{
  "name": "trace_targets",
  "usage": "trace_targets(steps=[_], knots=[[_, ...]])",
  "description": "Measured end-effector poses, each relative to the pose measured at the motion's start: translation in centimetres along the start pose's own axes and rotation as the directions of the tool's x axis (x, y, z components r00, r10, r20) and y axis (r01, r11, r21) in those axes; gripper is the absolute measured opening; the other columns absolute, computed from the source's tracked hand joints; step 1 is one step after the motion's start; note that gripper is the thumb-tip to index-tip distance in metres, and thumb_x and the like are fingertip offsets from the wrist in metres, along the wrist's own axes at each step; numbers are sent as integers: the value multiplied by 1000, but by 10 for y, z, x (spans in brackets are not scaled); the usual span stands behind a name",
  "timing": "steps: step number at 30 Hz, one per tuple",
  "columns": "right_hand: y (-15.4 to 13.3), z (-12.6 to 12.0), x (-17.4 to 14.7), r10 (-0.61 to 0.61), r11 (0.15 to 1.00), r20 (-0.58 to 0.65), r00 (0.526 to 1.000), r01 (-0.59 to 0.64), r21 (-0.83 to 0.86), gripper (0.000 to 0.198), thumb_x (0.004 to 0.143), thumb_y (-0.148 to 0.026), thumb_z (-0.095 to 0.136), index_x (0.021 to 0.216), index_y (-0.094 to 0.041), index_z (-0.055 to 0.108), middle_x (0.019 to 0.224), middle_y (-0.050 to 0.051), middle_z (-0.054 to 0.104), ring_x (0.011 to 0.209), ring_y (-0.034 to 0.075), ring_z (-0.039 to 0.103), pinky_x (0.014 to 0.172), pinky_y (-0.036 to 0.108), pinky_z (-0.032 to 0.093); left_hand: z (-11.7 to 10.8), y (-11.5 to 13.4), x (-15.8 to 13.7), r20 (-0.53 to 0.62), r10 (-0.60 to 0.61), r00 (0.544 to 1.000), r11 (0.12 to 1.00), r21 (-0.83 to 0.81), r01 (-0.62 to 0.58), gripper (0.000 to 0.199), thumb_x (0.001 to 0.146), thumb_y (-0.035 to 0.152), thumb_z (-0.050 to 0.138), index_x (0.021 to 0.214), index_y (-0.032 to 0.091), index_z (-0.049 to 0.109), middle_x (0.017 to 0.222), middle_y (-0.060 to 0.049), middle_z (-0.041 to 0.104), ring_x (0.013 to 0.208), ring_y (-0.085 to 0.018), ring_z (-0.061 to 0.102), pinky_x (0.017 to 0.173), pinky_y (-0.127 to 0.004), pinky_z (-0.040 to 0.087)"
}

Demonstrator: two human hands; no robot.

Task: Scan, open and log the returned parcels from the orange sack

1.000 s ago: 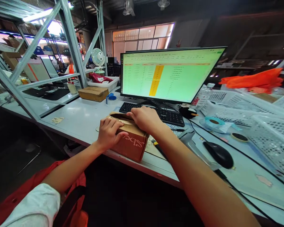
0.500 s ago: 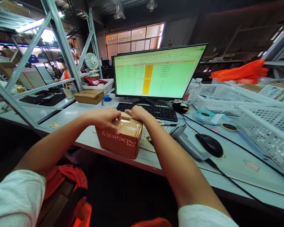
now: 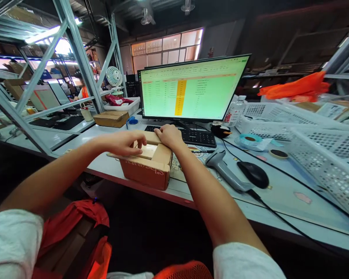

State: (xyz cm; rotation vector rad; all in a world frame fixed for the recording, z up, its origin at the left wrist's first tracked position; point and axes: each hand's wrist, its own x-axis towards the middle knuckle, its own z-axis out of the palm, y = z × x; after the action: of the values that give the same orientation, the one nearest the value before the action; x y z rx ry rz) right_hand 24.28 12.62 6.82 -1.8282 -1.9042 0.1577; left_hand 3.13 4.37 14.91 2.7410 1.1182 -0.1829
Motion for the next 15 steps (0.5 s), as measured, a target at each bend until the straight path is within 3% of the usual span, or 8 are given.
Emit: trace_targets(steps=[1,3,5,8,10,12,15], knots=[[1,-1,-4,4,998,-144,990,6,66,41,104,-48,52,85,-19,72,98,14,75,91,26,66,80,35,44,-6,-2,14,49,-12,999,999,37,11,51,91,39,67,138,19,63,134,-11,71,116,-27,67,97,-35,51],[6,-4,-15,56,963,-412,910,60,263,43,103,-50,48,80,-19,66,89,11,72,83,22,63,79,34,44,-10,1,39,154,-49,987,991,128,29,69,81,37,76,147,20,61,143,-13,68,126,-33,64,103,-39,50],[19,-6,-30,139,878,-521,842,138,458,48,100,-59,46,76,-20,61,78,8,68,76,20,59,76,34,46,-6,9,54,213,-77,974,978,205,33,77,78,37,78,151,19,59,143,-17,68,127,-37,64,105,-43,50],[51,-8,-70,243,737,-509,826,184,651,57,89,-76,52,79,-21,62,76,6,67,75,21,61,77,36,51,0,13,50,166,-50,985,965,261,5,80,77,40,79,150,16,59,138,-20,70,122,-39,67,101,-44,53],[72,-5,-108,308,651,-455,835,164,741,60,82,-80,62,89,-21,67,86,8,71,84,24,67,83,40,55,0,9,32,47,-2,999,968,249,-10,80,80,48,78,149,13,57,135,-22,70,119,-40,68,97,-45,54],[87,3,-152,307,541,-335,891,127,832,63,80,-79,70,111,-24,69,108,12,75,104,28,71,91,43,58,-1,3,8,-100,29,995,981,195,-9,70,86,51,70,142,12,58,128,-23,72,114,-39,70,91,-43,54],[91,26,-217,162,422,-185,969,101,901,86,71,-82,79,140,-34,60,141,12,67,129,33,65,101,48,58,8,2,-30,-261,66,963,998,36,-58,44,92,46,61,126,17,57,117,-17,75,104,-34,73,83,-38,53]])
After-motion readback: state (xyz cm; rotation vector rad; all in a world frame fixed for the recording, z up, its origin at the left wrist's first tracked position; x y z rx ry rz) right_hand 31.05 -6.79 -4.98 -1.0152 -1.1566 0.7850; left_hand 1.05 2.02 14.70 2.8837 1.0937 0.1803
